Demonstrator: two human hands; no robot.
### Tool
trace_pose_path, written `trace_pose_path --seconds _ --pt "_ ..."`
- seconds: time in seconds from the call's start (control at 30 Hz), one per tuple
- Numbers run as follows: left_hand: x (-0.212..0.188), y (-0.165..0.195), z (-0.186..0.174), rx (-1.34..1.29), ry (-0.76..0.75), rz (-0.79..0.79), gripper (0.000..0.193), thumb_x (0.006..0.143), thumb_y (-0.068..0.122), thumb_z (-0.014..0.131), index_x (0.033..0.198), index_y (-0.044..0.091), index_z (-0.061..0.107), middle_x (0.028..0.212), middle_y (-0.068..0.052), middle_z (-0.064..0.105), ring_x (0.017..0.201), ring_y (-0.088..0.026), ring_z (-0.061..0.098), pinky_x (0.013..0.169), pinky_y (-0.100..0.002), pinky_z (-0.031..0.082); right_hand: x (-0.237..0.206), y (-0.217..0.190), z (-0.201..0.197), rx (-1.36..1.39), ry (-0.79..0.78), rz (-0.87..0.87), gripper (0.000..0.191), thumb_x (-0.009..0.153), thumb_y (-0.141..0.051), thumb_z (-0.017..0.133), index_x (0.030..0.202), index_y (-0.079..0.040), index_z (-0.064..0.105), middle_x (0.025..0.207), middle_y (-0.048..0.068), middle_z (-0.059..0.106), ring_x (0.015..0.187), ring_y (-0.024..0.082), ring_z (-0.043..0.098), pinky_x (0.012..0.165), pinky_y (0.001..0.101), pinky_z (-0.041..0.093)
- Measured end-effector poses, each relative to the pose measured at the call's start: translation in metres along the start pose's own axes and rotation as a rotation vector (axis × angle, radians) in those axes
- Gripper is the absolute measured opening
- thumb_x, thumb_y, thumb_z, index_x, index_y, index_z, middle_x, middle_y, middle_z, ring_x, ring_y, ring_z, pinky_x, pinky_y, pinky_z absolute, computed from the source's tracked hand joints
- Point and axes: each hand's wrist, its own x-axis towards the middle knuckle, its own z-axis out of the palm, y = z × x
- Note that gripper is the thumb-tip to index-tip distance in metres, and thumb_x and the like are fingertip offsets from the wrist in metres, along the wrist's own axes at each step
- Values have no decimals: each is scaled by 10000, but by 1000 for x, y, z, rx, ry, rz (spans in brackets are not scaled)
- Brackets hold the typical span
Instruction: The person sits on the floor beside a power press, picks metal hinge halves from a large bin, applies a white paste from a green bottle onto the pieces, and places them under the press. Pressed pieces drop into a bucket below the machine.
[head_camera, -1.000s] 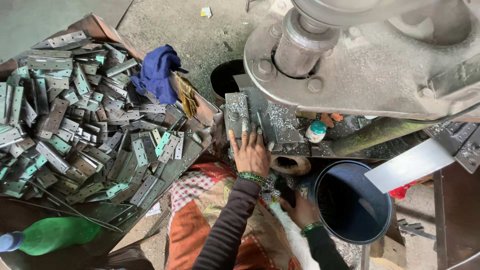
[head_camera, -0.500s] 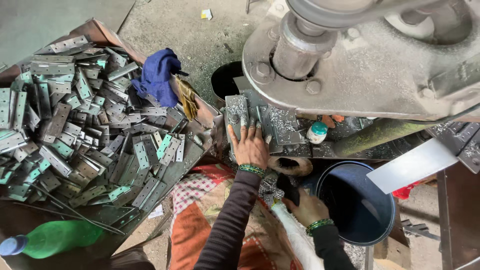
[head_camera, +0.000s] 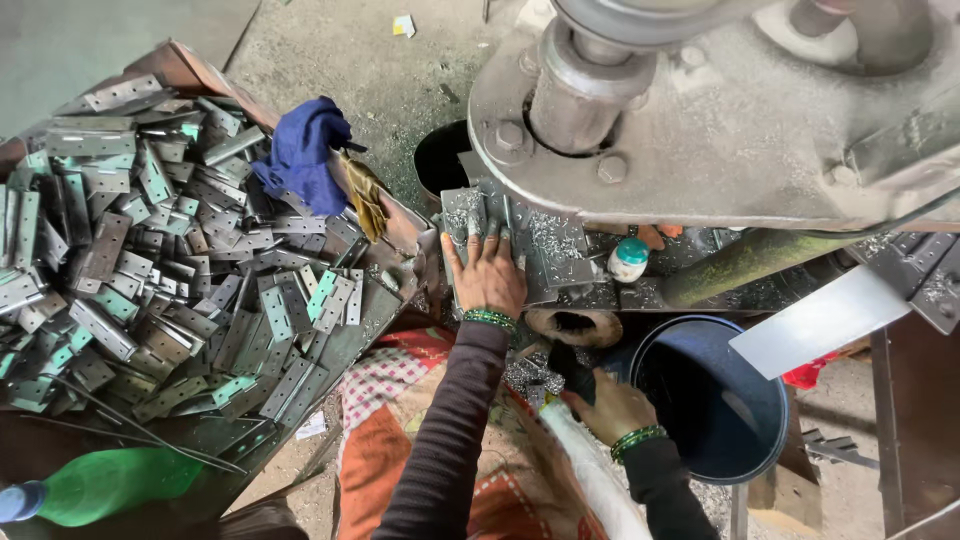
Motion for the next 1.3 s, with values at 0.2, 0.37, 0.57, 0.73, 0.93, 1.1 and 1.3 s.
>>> trace_pose_path --seconds 0.2,0.37,0.57,0.73,0.93,1.1,1.3 --pt "10 -4 4 16 43 -17 538 935 308 565 1468 234 550 1523 -2 533 1488 -275 402 1234 -601 -121 2 4 56 129 42 68 691 842 -692 582 1216 -116 658 954 215 753 886 425 726 778 526 576" --pt "6 -6 3 51 20 27 661 838 327 602 1487 230 518 1631 -5 427 1453 -265 355 1161 -608 -141 7 9 26 83 27 -63 793 855 -678 654 1226 20 590 1027 269 718 917 475 705 736 545 566" --pt "3 -3 -3 29 -38 -14 601 906 292 592 1498 233 503 1609 13 427 1529 -235 295 1226 -604 -129 5 7 8 -2 -108 91 772 862 -673 616 1293 -32 587 979 268 735 939 432 719 841 516 575" --pt "5 -6 0 15 15 4 600 901 310 592 1489 217 523 1590 1 444 1530 -237 308 1221 -598 -119 7 1 53 196 16 12 802 866 -614 598 1373 4 527 953 292 723 848 455 732 781 519 584" --pt "14 -5 3 14 -4 -3 530 974 305 532 1498 230 500 1600 5 411 1502 -246 346 1222 -623 -116 6 -2 9 95 -106 90 707 853 -636 619 1265 -61 617 1020 253 731 981 442 701 842 528 566" --pt "29 -2 0 22 35 0 558 946 283 554 1496 207 506 1584 12 459 1479 -243 400 1223 -631 -96 -2 -11 -16 -16 -104 36 682 894 -655 623 1190 -41 608 997 235 746 974 424 714 864 518 565" --pt "34 -8 0 -17 86 16 558 890 228 591 1447 205 572 1517 4 539 1433 -243 467 1230 -644 -65 -3 -14 22 168 -80 118 633 849 -656 589 1250 -170 646 1009 193 757 954 418 720 814 521 570"
